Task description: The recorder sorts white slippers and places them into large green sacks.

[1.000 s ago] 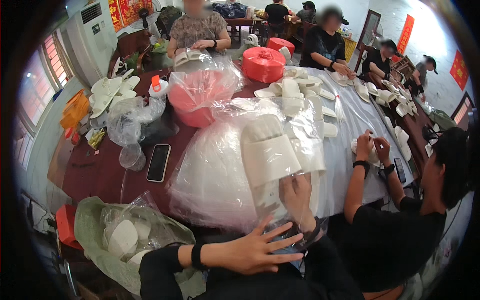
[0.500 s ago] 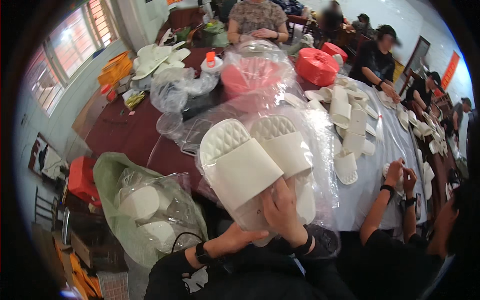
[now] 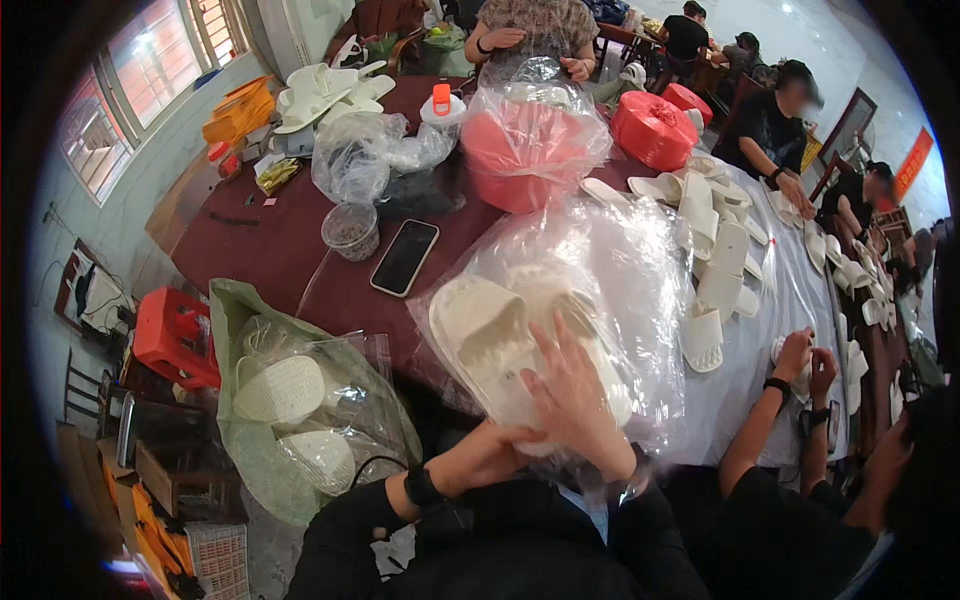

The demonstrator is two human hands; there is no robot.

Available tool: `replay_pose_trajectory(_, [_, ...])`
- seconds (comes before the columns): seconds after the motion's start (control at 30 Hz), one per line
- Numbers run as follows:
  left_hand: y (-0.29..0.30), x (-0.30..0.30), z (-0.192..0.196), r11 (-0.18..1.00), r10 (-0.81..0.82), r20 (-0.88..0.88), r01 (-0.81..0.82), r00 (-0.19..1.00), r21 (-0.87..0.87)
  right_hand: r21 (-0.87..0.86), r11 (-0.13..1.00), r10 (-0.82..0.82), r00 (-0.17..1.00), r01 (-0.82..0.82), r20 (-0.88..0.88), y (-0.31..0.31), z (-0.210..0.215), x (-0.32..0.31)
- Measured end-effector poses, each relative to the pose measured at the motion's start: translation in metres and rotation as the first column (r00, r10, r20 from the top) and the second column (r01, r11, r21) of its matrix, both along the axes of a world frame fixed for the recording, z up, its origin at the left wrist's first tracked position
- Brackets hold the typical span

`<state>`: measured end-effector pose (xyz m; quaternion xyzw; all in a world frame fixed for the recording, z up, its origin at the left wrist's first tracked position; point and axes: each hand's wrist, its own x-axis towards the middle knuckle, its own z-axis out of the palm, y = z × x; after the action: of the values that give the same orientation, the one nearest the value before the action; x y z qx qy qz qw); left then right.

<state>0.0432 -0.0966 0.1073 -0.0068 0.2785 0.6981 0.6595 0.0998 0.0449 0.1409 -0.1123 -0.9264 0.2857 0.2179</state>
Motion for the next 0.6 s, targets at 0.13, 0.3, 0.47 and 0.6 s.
replay_pose_trajectory(0.13, [0.005, -0.022, -0.005, 0.997, 0.072, 0.123, -0.077, 0.99, 0.031, 0.023, 0.992, 0.125, 0.992, -0.125, -0.021, 0.003, 0.011, 0.03])
replay_pose_trajectory(0.3, [0.0, -0.043, -0.004, 0.99, 0.052, 0.128, -0.068, 0.99, 0.121, 0.04, 0.956, 0.276, 0.841, -0.292, -0.466, 0.009, -0.003, 0.084])
replay_pose_trajectory(0.47, [-0.016, -0.054, 0.021, 0.971, 0.103, -0.029, -0.094, 0.994, 0.221, -0.184, 0.934, -0.349, 0.667, 0.307, -0.658, 0.039, -0.052, 0.079])
replay_pose_trajectory(0.6, [-0.032, -0.05, 0.044, 0.98, 0.14, -0.133, -0.118, 0.981, 0.161, 0.403, 0.915, 0.051, 0.982, 0.029, -0.185, 0.067, -0.06, 0.058])
